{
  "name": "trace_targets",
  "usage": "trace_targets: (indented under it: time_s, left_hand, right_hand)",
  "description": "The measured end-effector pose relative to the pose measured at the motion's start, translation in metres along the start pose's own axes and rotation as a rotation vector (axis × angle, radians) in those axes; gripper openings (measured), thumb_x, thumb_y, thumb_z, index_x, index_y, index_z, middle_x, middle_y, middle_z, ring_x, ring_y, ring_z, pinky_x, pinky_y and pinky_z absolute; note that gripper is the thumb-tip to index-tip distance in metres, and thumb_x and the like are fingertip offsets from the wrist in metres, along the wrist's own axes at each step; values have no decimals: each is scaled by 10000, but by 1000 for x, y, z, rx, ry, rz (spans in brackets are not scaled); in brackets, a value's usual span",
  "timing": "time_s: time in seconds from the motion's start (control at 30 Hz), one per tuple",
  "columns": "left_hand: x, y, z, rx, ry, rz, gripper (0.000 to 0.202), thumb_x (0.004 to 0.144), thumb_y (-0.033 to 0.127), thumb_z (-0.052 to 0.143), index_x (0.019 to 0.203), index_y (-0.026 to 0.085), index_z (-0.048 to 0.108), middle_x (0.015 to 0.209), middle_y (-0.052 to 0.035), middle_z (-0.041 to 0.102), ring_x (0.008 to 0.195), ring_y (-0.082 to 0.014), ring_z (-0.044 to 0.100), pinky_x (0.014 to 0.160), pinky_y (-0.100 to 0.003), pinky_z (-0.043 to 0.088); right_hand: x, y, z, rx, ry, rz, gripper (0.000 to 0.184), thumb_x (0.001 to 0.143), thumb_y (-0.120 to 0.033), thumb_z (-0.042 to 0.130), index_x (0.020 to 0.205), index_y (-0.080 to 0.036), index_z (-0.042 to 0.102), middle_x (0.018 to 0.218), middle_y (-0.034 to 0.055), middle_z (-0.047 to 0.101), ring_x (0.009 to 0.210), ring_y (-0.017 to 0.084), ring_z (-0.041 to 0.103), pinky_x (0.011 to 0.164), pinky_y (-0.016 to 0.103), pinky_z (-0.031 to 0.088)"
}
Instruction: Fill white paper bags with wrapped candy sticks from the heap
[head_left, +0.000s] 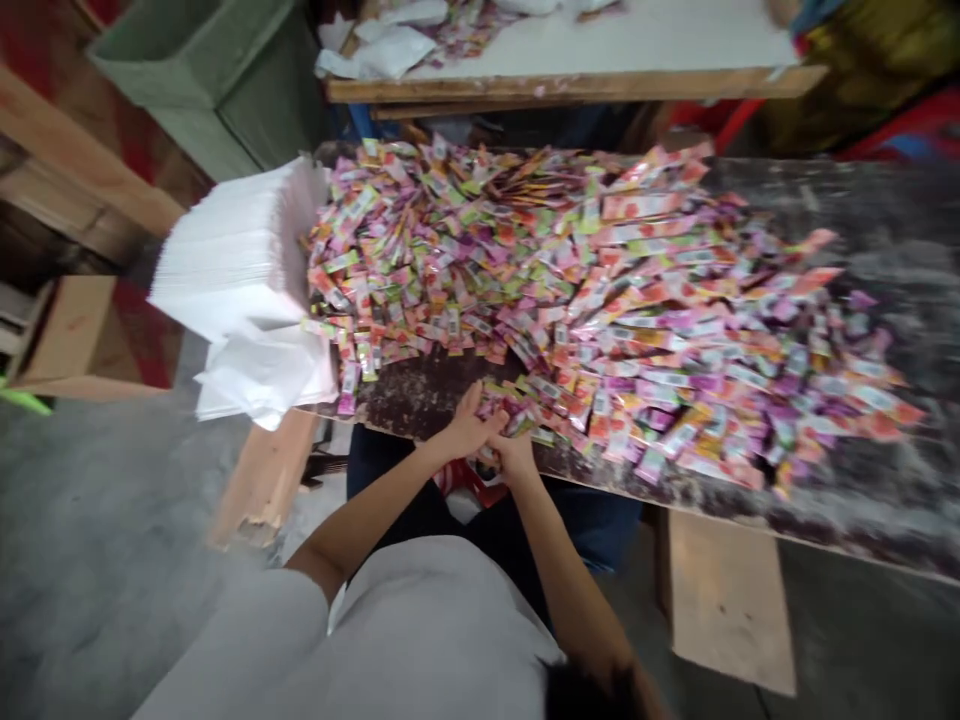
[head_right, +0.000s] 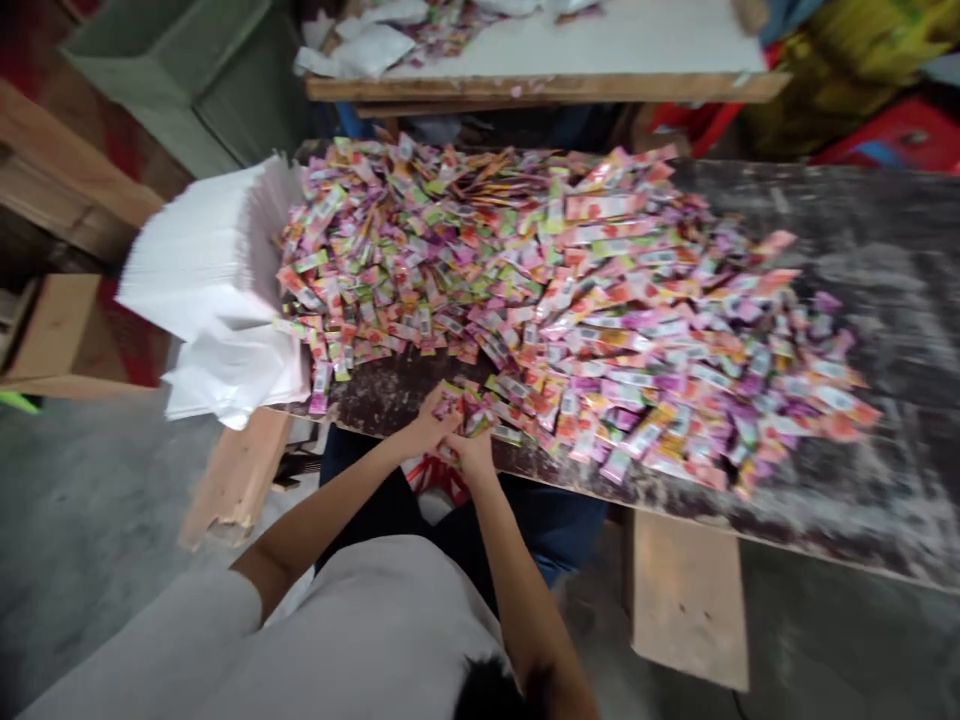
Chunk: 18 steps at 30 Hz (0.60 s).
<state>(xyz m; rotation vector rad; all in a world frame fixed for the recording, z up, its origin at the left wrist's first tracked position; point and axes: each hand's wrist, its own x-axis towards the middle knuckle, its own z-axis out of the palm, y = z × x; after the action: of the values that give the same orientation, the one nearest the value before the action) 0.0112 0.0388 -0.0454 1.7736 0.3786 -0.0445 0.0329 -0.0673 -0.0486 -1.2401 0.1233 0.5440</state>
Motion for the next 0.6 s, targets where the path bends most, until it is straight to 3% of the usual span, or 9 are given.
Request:
trace_targets:
  time_s: [0.1,0.17,0.23,0.27,0.37,0.47,0.6]
  left_hand:
    - [-14,12,-46,148,142,58,777,801,610,589,1423,182,407,1496,-180,395,1399,-307,363,1104,-469,373]
    - [-30,17,-100,294,429,129,569,858,521,549,1323,196,507,1365,-151,515,1268,-265,492,1009,-431,456]
    - [-51,15,-163,522,787,71,393,879,428,523,1167,169,590,1166,-142,595,1139,-257,544,991,-441,453]
    - [-61,12,-194,630,908,13,347,873,385,519,1114,151,606,1096,-144,604,1090,-264,551,981,-453,450]
    - [-87,-2,-263,877,1027,-102,313,859,286,500,1114,132,596,1087,-152,601,1102,-283,529,1030,-481,396]
    - [-99,-16,-287,1013,1002,-210,505,805,321,598,1255,107,512,1252,-197,537,1250,-338,437,1091,-526,325]
    - [-99,-35,-282,999,1045,-477,982,692,502,726,1442,44,288,1461,-304,316,1340,-448,335,1070,-583,334]
  right_hand:
    - [-2,-2,-3,4,-15,152,465,432,-198,799,837,-194,570,683,-38,628,574,139,588,515,267,533]
    - [-4,-6,-12,-19,1,228,498,415,-209,829,838,-198,568,682,-44,631,537,138,583,466,271,532]
    - [-6,-9,-24,-40,34,231,508,400,-210,844,822,-199,562,652,-50,620,509,134,570,437,275,532]
    - [-6,-10,-29,-43,47,209,503,392,-201,845,805,-198,558,638,-51,614,502,130,563,433,272,532]
    - [-6,-10,-38,-50,54,170,473,389,-182,837,765,-193,550,597,-52,594,485,122,542,419,260,523]
    - [-7,-6,-35,-75,31,160,455,408,-188,832,774,-190,561,605,-44,604,522,139,572,446,270,538]
    - [-12,0,-28,-135,-14,167,430,414,-213,838,721,-188,537,553,-56,567,493,133,554,442,263,526]
